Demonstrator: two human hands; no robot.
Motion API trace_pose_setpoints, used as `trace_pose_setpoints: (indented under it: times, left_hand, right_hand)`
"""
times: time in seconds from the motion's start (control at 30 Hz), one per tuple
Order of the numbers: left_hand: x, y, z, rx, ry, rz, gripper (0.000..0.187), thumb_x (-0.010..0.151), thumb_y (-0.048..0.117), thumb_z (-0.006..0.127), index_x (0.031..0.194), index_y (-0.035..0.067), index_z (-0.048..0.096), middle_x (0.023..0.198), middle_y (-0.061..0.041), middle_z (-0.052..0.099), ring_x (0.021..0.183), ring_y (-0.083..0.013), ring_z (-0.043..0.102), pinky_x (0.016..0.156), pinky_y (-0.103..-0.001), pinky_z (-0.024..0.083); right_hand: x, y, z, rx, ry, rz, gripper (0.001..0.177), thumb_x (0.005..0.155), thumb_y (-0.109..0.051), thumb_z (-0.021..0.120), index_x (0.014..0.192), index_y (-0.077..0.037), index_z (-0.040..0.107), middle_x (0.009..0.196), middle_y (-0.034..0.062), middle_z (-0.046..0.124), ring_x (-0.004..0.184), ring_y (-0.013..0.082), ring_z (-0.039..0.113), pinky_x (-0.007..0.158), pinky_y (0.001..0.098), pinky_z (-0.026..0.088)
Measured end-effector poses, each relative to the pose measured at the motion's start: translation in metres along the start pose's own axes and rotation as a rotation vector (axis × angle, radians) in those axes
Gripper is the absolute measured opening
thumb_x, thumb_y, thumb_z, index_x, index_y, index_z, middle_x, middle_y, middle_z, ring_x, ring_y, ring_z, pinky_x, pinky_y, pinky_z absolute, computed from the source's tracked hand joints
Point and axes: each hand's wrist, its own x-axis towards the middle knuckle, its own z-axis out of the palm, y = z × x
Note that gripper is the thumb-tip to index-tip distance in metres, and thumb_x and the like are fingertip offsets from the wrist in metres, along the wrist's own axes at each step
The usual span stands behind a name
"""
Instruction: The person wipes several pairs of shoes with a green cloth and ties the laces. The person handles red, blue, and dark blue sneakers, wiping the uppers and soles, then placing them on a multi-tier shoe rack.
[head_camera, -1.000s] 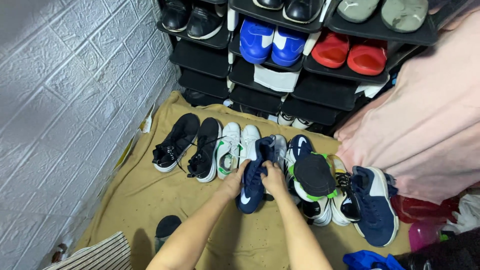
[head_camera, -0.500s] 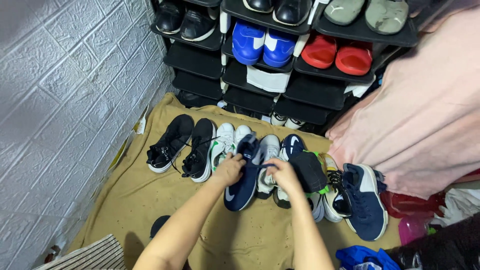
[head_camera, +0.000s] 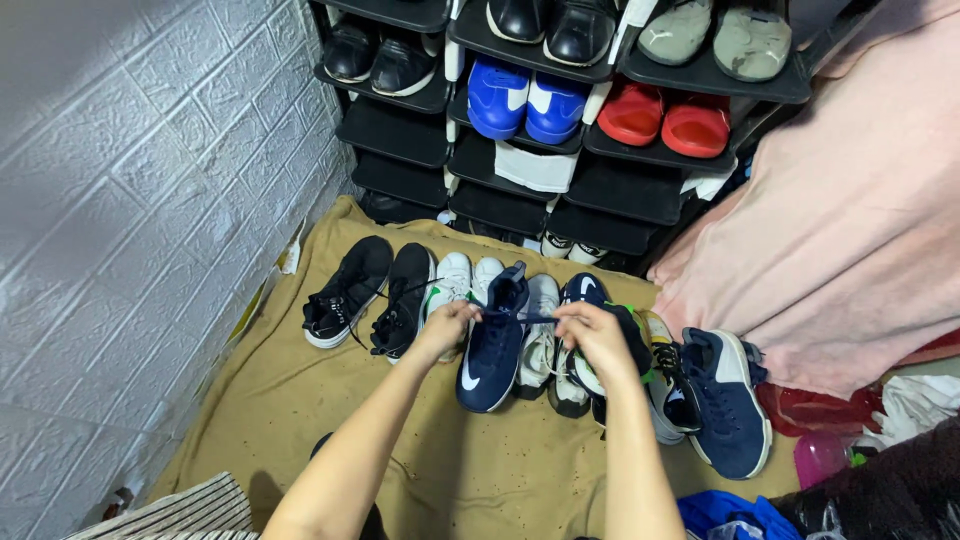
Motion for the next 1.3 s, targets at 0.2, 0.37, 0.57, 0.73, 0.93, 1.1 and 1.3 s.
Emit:
trace_pose_setpoints:
  times: [0.2,0.37,0.57,0.73,0.93,1.1,1.3]
  left_hand:
    - [-0.03,0.073,-0.025,-0.191,-0.057,0.148,0.033,0.107,0.027,0.051,0.095,0.005,0.073,0.098,0.0,0.078,0.091,-0.0101,0.067,0.085,-0.025,0.053]
    - [-0.05,0.137,-0.023,-0.22,0.048,0.096,0.032,0.103,0.03,0.053,0.1,0.007,0.075,0.095,-0.001,0.074,0.087,-0.0115,0.067,0.08,-0.027,0.055]
    - [-0.028,0.121,-0.018,-0.201,0.018,0.096,0.039,0.104,0.04,0.056,0.1,0.006,0.074,0.09,-0.004,0.07,0.083,-0.0128,0.065,0.079,-0.03,0.056]
    - [-0.022,0.102,-0.035,-0.3,0.074,0.088,0.038,0.104,0.04,0.053,0.095,0.006,0.069,0.094,-0.002,0.073,0.087,-0.0112,0.068,0.078,-0.029,0.057]
    - [0.003,-0.004,-0.067,-0.498,0.19,-0.197,0.035,0.106,0.038,0.052,0.09,0.008,0.058,0.084,-0.009,0.074,0.066,-0.0182,0.067,0.061,-0.031,0.056]
    - [0.012,-0.083,-0.076,-0.461,0.38,-0.405,0.037,0.106,0.039,0.05,0.088,0.008,0.058,0.077,-0.009,0.073,0.057,-0.0208,0.066,0.048,-0.033,0.051]
    - [0.002,-0.088,-0.077,-0.181,0.354,-0.425,0.038,0.102,0.037,0.059,0.08,0.007,0.067,0.072,-0.008,0.074,0.055,-0.0203,0.064,0.049,-0.034,0.05]
  right_hand:
    - [0.0,0.019,-0.026,0.064,0.166,-0.025,0.02,0.091,0.003,0.06,0.105,0.002,0.073,0.078,0.0062,0.069,0.061,0.0089,0.054,0.059,0.0221,0.044]
    - [-0.02,-0.022,-0.02,0.08,0.161,0.021,0.025,0.086,0.005,0.059,0.106,0.001,0.073,0.074,0.005,0.066,0.06,0.0085,0.05,0.056,0.0213,0.039]
    - [-0.035,-0.036,-0.006,-0.092,-0.33,0.181,0.029,0.082,0.0,0.059,0.108,-0.008,0.07,0.066,0.0011,0.062,0.059,0.0077,0.055,0.053,0.0222,0.04]
    - [-0.023,0.025,-0.027,-0.715,-0.238,0.396,0.043,0.079,-0.001,0.062,0.12,-0.015,0.07,0.086,0.0134,0.07,0.077,0.0232,0.068,0.071,0.0354,0.055]
    - [-0.023,0.071,-0.048,-1.163,0.129,0.55,0.032,0.098,-0.027,0.057,0.117,-0.012,0.078,0.127,0.0225,0.069,0.12,0.0393,0.065,0.103,0.0463,0.051]
    - [-0.036,0.062,-0.011,-1.244,0.099,0.723,0.033,0.091,-0.02,0.062,0.121,-0.012,0.075,0.134,0.016,0.068,0.126,0.0332,0.065,0.102,0.0435,0.055]
    - [-0.021,0.15,0.008,-1.179,-0.233,0.647,0.033,0.101,-0.027,0.054,0.126,-0.011,0.069,0.125,0.013,0.071,0.116,0.0295,0.071,0.098,0.0457,0.055]
